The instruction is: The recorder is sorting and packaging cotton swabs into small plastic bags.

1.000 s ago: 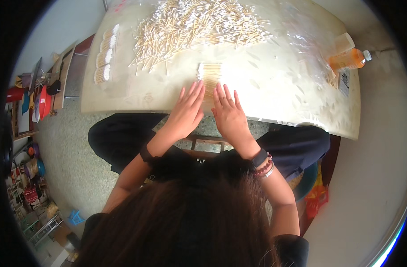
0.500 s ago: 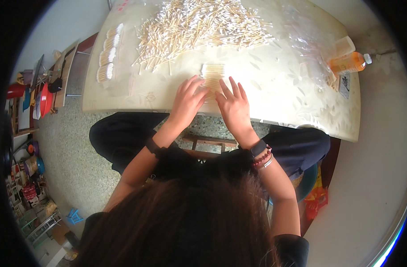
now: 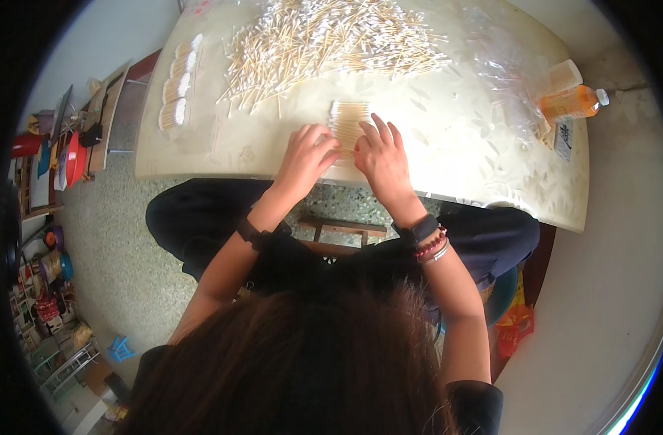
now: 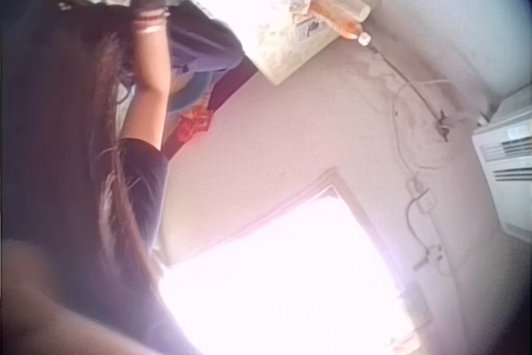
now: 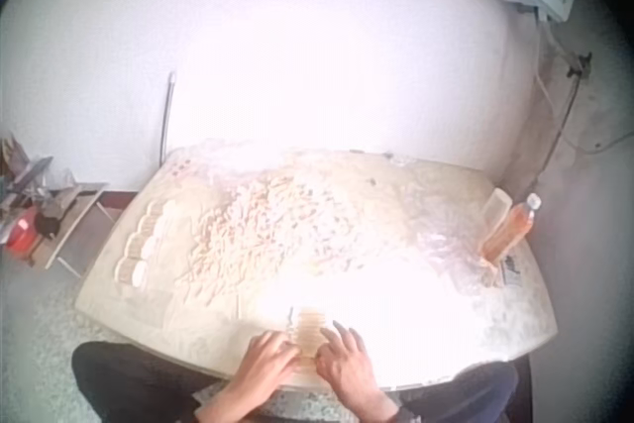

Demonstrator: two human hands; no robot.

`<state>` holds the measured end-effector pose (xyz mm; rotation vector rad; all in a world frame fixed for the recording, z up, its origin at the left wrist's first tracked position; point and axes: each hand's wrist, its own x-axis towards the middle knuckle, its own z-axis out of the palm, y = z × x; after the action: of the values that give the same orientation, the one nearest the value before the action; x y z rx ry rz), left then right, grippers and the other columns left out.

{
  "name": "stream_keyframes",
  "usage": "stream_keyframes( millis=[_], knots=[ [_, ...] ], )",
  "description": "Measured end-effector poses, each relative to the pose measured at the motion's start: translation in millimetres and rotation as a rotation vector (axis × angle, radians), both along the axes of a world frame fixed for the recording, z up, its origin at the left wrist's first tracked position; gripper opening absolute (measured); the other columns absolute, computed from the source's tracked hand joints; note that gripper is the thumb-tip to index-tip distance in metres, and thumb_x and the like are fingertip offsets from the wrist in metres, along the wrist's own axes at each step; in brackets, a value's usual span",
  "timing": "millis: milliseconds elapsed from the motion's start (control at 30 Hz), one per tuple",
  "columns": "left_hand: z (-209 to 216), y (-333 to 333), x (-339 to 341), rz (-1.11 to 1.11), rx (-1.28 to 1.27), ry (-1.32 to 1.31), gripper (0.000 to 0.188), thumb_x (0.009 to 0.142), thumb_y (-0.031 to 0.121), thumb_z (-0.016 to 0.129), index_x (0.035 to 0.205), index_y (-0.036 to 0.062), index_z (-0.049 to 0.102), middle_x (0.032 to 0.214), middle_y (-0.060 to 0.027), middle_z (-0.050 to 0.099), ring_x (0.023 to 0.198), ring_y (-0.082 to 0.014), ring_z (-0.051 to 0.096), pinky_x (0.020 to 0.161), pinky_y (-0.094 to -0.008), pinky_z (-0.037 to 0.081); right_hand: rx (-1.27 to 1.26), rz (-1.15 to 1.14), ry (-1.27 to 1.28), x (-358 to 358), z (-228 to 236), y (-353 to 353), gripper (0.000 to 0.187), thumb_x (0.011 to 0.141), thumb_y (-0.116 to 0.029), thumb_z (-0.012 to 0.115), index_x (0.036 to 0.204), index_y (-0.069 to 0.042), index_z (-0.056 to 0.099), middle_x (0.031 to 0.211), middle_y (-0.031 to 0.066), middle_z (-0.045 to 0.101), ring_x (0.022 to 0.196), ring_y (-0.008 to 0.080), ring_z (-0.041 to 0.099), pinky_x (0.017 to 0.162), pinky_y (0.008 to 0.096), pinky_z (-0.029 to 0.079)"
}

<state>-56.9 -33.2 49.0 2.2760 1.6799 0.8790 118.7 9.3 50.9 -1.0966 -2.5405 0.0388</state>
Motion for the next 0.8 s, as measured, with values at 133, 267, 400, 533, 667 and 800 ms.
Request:
stream_keyframes(
  millis=[133,267,400,533,667,800],
  knots=[
    [1,2,-1,-0.008,0.01,0.011,0.013,0.075,0.009,0.069,0.084,0.0075,0.06,0.094,-0.0041,0.054,0.094,-0.0244,0.051,0.08,-0.038,0.04,0.037,0.017,-0.002,-2,0,1,0.012,0.077,-0.009,0.064,0.086,-0.008,0.058,0.117,0.0063,0.056,0.124,0.0263,0.044,0.101,0.0417,0.035],
    [10,6,-1,0.008,0.032,0.006,0.013,0.075,0.008,0.068,0.085,0.0077,0.059,0.094,-0.0035,0.054,0.093,-0.0243,0.052,0.078,-0.0375,0.039,0.003,-0.007,0.096,-1,5,2,0.009,0.078,-0.012,0.062,0.086,-0.008,0.06,0.112,0.0059,0.056,0.12,0.0234,0.045,0.1,0.0397,0.035],
    [5,15,-1,-0.003,0.056,0.049,0.014,0.075,0.009,0.068,0.086,0.0077,0.059,0.094,-0.0033,0.055,0.092,-0.0241,0.052,0.078,-0.0375,0.039,-0.012,-0.055,0.124,-3,0,3,0.011,0.076,-0.01,0.065,0.086,-0.008,0.061,0.11,0.0057,0.057,0.116,0.0236,0.048,0.096,0.0387,0.037],
    [-5,16,1,0.014,0.06,0.057,0.013,0.075,0.009,0.068,0.086,0.0078,0.059,0.094,-0.0031,0.055,0.092,-0.0238,0.052,0.078,-0.038,0.039,-0.01,-0.065,0.112,-3,-4,1,0.011,0.076,-0.011,0.065,0.086,-0.007,0.061,0.111,0.0067,0.057,0.116,0.0245,0.048,0.095,0.0387,0.038],
    [-4,8,2,0.04,0.04,0.058,0.016,0.075,0.009,0.068,0.089,0.0076,0.06,0.098,-0.0045,0.055,0.094,-0.0242,0.052,0.08,-0.038,0.04,-0.039,-0.076,0.16,1,4,-3,0.023,0.079,-0.013,0.064,0.099,-0.005,0.06,0.117,0.0093,0.055,0.119,0.027,0.046,0.097,0.0413,0.036],
    [1,-10,12,0.057,-0.009,0.154,0.038,0.082,0.015,0.062,0.117,0.0025,0.053,0.126,-0.0131,0.047,0.12,-0.0296,0.043,0.099,-0.0442,0.033,-0.054,-0.041,0.002,5,3,-19,0.045,0.085,-0.022,0.061,0.124,-0.003,0.051,0.133,0.0129,0.047,0.13,0.0296,0.037,0.107,0.0457,0.028]
  ],
)
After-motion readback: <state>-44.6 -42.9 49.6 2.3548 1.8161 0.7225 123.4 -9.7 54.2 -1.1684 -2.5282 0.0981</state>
